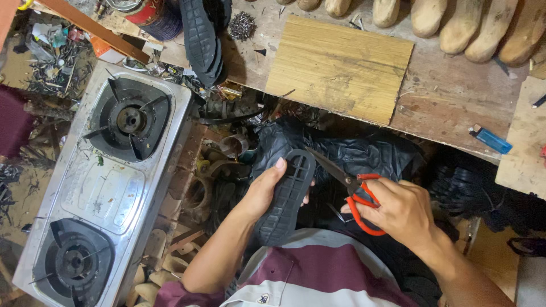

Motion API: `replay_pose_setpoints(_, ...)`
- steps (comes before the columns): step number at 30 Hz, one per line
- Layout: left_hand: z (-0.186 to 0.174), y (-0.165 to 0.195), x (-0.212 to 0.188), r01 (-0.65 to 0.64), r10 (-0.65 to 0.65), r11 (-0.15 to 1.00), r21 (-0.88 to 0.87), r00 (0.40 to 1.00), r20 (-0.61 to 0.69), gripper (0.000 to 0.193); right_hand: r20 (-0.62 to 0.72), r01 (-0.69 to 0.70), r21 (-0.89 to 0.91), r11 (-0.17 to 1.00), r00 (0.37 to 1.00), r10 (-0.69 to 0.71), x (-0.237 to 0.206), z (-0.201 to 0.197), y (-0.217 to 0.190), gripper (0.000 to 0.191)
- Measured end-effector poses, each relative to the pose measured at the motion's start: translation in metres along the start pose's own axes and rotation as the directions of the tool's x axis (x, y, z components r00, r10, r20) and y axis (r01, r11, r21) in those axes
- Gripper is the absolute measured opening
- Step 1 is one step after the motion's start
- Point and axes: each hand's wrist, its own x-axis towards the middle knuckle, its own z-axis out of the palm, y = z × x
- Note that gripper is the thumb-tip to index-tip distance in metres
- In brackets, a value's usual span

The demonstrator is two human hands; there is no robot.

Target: The person uses red-handled shears to trim the edges of black rubber shoe soles. They hold each sole in one hand and cut along the perimeter with the other, then place the trimmed soles on a wooden workbench. The person repeats this process for multiple soles.

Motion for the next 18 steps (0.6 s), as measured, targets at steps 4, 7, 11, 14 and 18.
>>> replay_pose_setpoints(4,0.0,0.002,-0.001,0.071,-0.071,0.997,-0.012,0.997,0.036,0.073,0.035,-0.054,-0.058,0.997,0.998,0.056,-0.001,-0.007,0.0,0.057)
replay_pose_setpoints(7,0.001,0.003,0.0,0.115,-0.115,0.993,-0.003,0.991,0.074,0.073,0.021,-0.021,-0.072,0.997,1.0,0.022,0.001,-0.01,0.002,0.059)
replay_pose_setpoints(11,-0.003,0.003,0.002,0.168,-0.168,0.986,0.011,0.984,0.062,0.069,0.059,-0.031,-0.054,0.998,0.998,0.034,-0.004,-0.014,0.011,0.055)
replay_pose_setpoints(14,-0.002,-0.001,0.004,0.135,-0.134,0.99,-0.041,0.99,0.033,0.067,0.059,-0.106,-0.015,0.994,0.992,0.107,-0.009,-0.01,0.014,0.053)
replay_pose_setpoints(18,0.012,-0.009,0.007,-0.191,0.178,0.958,-0.215,0.981,-0.077,0.068,-0.046,-0.076,0.014,0.997,0.996,0.077,-0.013,0.005,0.004,0.048)
